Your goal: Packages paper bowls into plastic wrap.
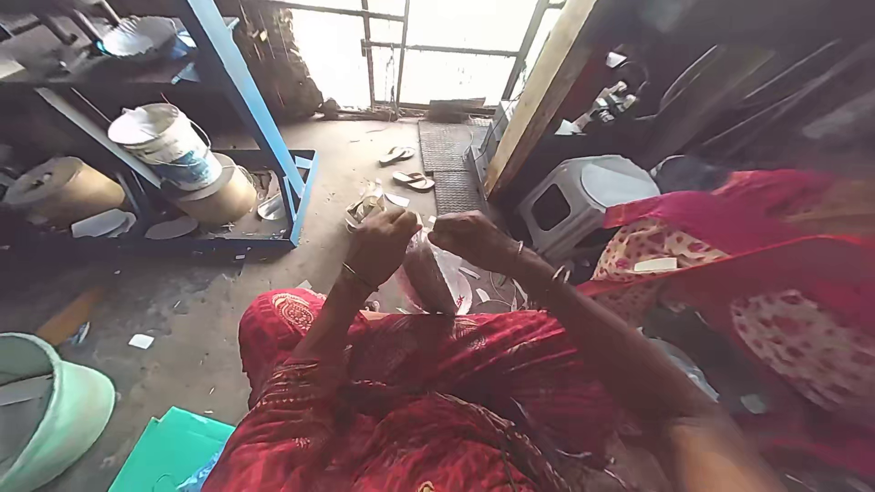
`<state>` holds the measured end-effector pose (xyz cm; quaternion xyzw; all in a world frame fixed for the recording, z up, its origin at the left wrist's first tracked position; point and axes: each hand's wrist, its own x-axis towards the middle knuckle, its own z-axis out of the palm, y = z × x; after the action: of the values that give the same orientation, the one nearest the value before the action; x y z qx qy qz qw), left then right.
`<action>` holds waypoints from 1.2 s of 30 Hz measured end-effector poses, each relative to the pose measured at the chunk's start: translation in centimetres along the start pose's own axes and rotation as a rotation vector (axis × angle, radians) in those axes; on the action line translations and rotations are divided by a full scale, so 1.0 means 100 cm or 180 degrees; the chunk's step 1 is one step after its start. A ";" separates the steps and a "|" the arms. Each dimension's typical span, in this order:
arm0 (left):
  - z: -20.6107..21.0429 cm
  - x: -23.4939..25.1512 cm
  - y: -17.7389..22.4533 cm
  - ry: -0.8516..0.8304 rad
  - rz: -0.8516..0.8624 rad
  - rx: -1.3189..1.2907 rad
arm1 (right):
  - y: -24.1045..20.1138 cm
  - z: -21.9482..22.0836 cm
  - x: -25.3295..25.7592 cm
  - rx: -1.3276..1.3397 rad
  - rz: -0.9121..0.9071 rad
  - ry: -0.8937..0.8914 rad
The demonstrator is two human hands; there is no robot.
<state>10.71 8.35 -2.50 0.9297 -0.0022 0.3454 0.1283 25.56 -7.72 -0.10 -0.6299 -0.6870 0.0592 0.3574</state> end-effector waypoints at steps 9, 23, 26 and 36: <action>0.025 -0.036 -0.026 -0.0141 -0.0209 0.0241 | 0.005 0.023 -0.048 -0.0352 -0.0114 -0.0404; 0.035 -0.018 -0.002 -0.0250 0.0130 -0.0407 | -0.009 0.032 -0.068 -0.0434 -0.0222 0.0698; 0.036 -0.010 0.007 -0.0268 -0.0089 -0.0663 | -0.015 0.036 -0.069 -0.0298 -0.0206 0.1163; 0.031 0.016 0.008 -0.0366 0.0103 -0.0694 | -0.056 0.036 -0.067 0.1400 0.1005 0.1971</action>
<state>13.89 6.93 -3.55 0.9283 -0.0621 0.2913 0.2227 18.61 -13.65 -2.56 -0.6242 -0.4129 0.0664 0.6599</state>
